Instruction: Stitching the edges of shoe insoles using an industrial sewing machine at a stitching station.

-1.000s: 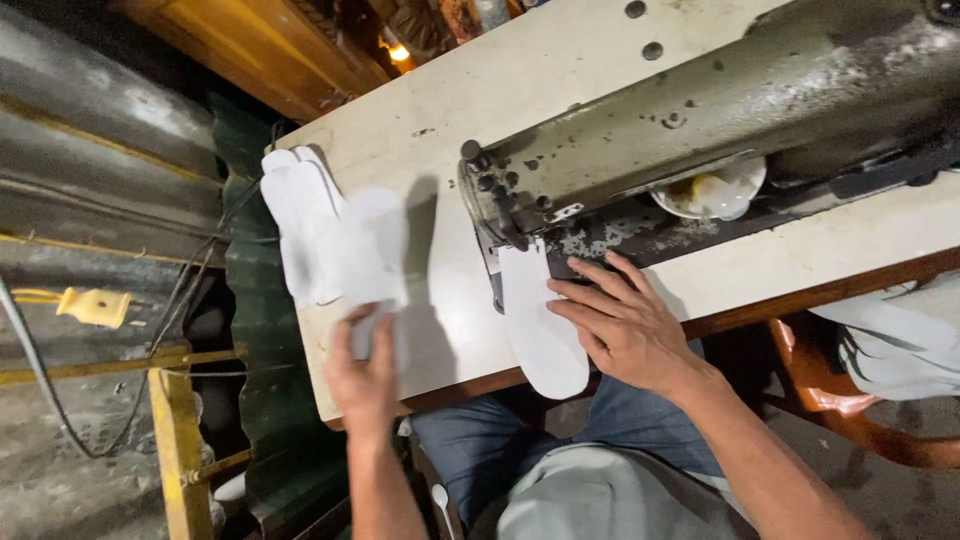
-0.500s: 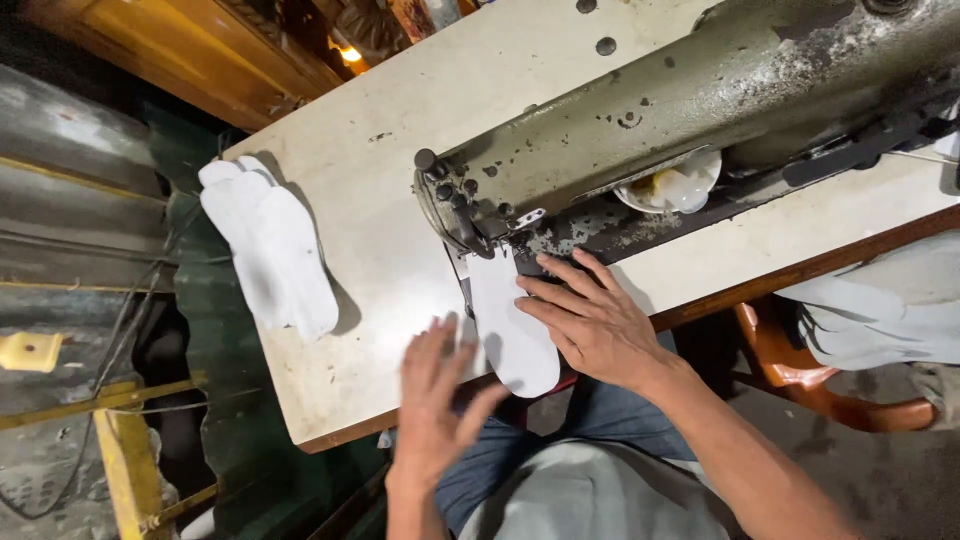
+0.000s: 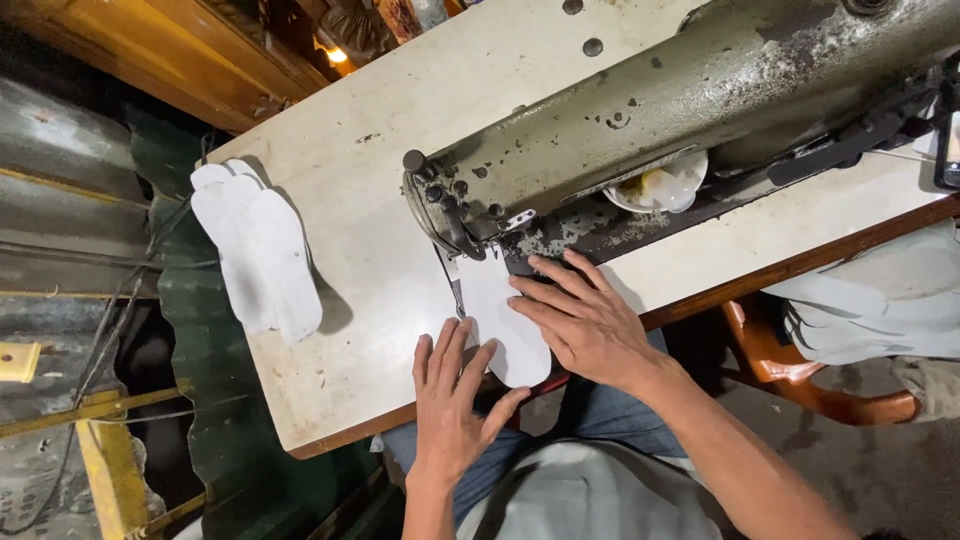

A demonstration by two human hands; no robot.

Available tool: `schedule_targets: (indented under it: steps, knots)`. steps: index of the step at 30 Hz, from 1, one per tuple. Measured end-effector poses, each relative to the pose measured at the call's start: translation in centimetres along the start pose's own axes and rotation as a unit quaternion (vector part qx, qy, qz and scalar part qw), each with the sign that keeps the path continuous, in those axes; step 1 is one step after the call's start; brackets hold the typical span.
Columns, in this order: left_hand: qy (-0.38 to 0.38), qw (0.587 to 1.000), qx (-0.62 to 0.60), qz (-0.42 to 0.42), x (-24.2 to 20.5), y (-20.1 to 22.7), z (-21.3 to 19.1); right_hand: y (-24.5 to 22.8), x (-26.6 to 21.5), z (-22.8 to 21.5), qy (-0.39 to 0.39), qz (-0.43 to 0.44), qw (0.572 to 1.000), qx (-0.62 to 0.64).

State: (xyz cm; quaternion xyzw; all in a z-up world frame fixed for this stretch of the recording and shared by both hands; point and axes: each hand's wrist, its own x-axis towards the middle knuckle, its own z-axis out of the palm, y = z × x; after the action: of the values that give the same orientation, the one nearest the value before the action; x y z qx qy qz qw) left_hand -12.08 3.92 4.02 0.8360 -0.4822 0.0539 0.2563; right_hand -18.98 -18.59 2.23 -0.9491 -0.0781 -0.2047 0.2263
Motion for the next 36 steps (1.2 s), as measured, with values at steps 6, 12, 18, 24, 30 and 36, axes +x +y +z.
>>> schedule_targets:
  steps: [6, 12, 18, 24, 30, 36]
  knots:
    - [0.001, 1.000, -0.003, -0.004, 0.0, -0.1, 0.2, 0.1, 0.0, 0.1, 0.007, -0.003, 1.000, -0.006]
    - [0.004, 1.000, 0.014, 0.000, 0.0, -0.1, 0.4, -0.1, 0.0, 0.0, 0.013, 0.001, 1.000, -0.009]
    - [0.007, 1.000, 0.018, 0.005, -0.2, -0.2, 0.6, -0.1, 0.1, 0.0, 0.023, -0.001, 1.000, -0.012]
    - [0.013, 1.000, 0.023, -0.002, 0.1, 0.0, 0.7, -0.1, 0.0, 0.1, 0.025, 0.002, 1.000, -0.010]
    - [0.014, 0.999, 0.029, 0.004, -0.1, -0.2, 0.9, 0.0, -0.2, 0.4, 0.028, 0.000, 1.000, -0.013]
    - [0.015, 0.999, 0.038, 0.000, -0.3, -0.3, 1.2, 0.1, -0.4, 0.6, 0.018, 0.001, 1.000, -0.020]
